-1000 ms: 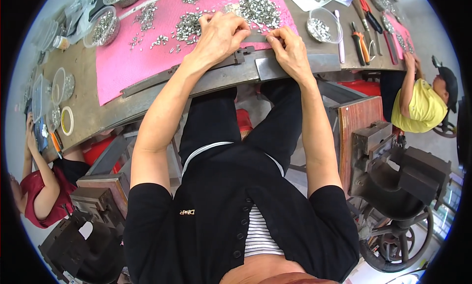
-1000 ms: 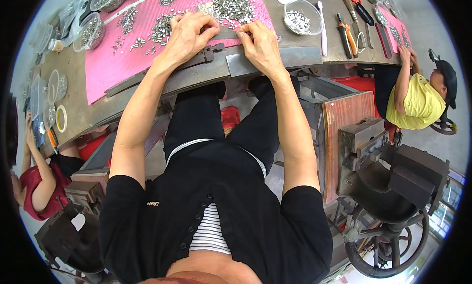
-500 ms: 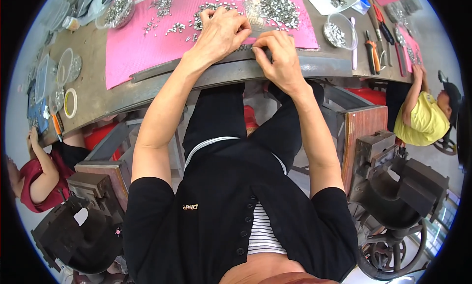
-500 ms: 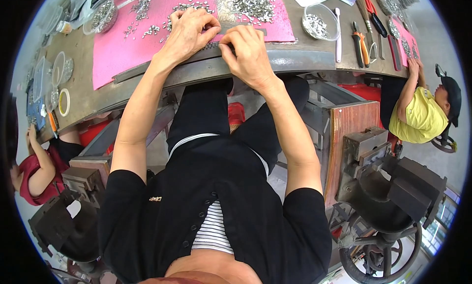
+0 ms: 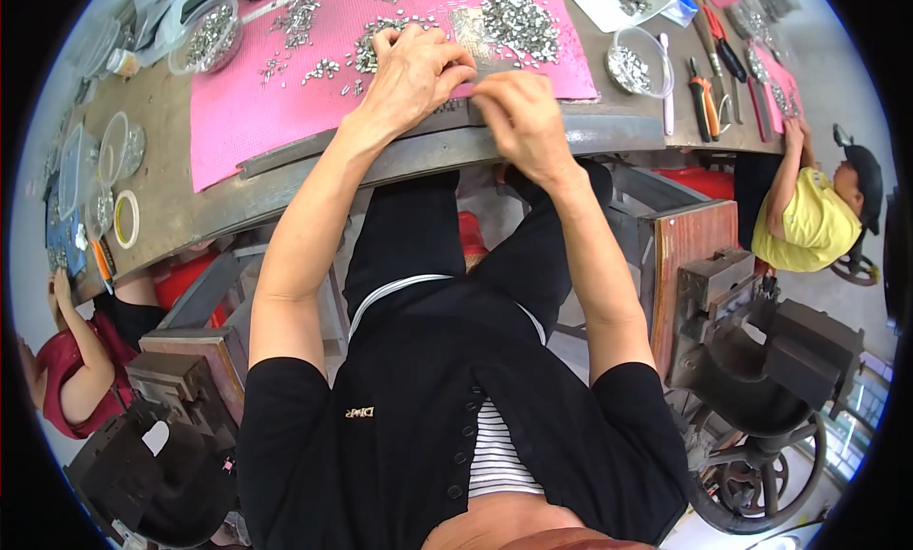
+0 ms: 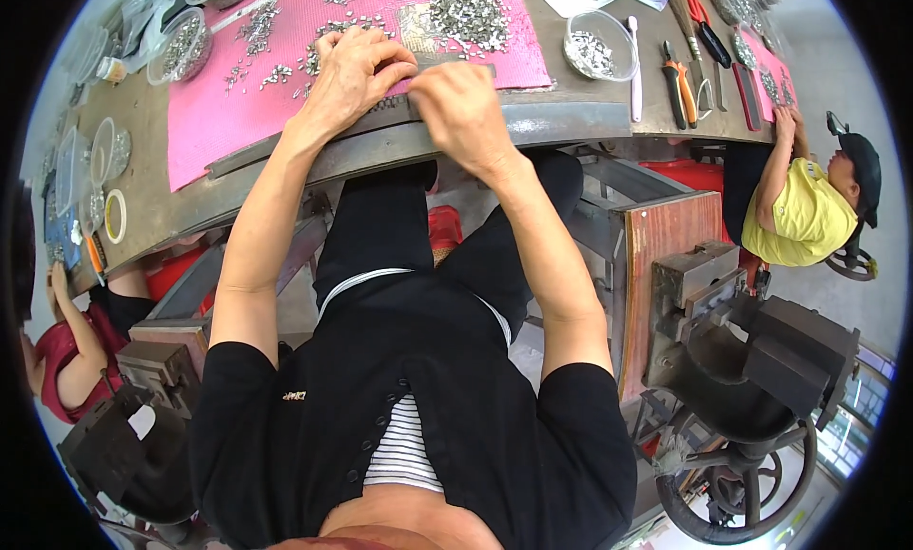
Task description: Assembling small metal components by placing them into a jig and processing them with a hand-operated press.
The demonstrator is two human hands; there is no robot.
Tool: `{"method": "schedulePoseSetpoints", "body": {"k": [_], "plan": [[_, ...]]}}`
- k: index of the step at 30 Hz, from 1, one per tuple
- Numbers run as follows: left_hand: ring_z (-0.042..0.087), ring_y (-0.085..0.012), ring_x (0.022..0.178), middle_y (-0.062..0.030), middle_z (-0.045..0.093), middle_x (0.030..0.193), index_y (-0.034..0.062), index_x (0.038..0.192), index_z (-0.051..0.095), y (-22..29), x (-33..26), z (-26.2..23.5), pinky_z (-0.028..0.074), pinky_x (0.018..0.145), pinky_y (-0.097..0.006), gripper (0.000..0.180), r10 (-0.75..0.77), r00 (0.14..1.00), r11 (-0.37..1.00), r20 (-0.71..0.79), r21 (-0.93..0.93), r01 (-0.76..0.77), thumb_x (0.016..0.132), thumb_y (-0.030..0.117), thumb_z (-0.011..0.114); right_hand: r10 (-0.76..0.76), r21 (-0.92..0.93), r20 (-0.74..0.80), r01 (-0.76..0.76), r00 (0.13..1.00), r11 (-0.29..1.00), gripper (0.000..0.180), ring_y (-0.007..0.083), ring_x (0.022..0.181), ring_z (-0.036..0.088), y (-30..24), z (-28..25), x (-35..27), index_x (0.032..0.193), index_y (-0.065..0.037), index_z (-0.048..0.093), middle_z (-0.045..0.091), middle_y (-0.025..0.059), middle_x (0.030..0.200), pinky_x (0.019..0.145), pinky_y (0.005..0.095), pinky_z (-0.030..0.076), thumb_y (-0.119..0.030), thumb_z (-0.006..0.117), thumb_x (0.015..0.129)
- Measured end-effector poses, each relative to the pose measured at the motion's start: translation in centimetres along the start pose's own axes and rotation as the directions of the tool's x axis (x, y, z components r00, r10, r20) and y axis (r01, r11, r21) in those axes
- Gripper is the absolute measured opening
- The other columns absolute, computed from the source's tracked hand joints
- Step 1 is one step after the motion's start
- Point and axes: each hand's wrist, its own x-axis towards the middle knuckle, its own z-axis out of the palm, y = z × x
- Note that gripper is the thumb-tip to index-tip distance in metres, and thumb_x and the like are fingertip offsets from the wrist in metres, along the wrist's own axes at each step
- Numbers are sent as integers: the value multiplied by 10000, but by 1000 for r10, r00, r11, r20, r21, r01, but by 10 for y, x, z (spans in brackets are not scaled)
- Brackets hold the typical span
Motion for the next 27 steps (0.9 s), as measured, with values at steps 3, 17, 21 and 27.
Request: {"method": "schedulePoseSetpoints", "body": {"k": [3,17,21,27], "plan": [[568,-211,936,-13,625,853,172,939,763,-1,-1,4,305,964,-428,105,30,1000,999,-1,-20,-30,916,254,702,215,-159,-91,-228,972,961,107,275,834,645,26,-14,-1,959,-56,720,666,78,861,799,392,473,-47,725,853],[581,-236,878,-19,631,791,124,863,716,6,-1,0,328,914,-457,60,-6,998,997,-63,-82,1,884,179,704,246,-244,88,-218,965,945,72,254,886,624,55,-22,7,932,-109,709,625,40,853,841,408,413,-143,724,871],[570,-220,911,-23,631,844,126,937,695,5,-2,0,312,941,-426,97,15,999,999,-33,-48,-16,936,221,671,219,-298,118,-176,969,938,64,247,910,623,54,-26,7,920,-97,677,628,34,870,855,410,407,-134,709,878],[567,-230,916,-23,601,828,116,891,681,4,-11,-3,324,944,-467,50,68,997,997,-30,26,-67,889,165,679,244,-248,63,-222,968,943,81,262,913,639,54,-31,-5,955,-95,711,654,48,903,838,412,426,-109,705,875]]}}
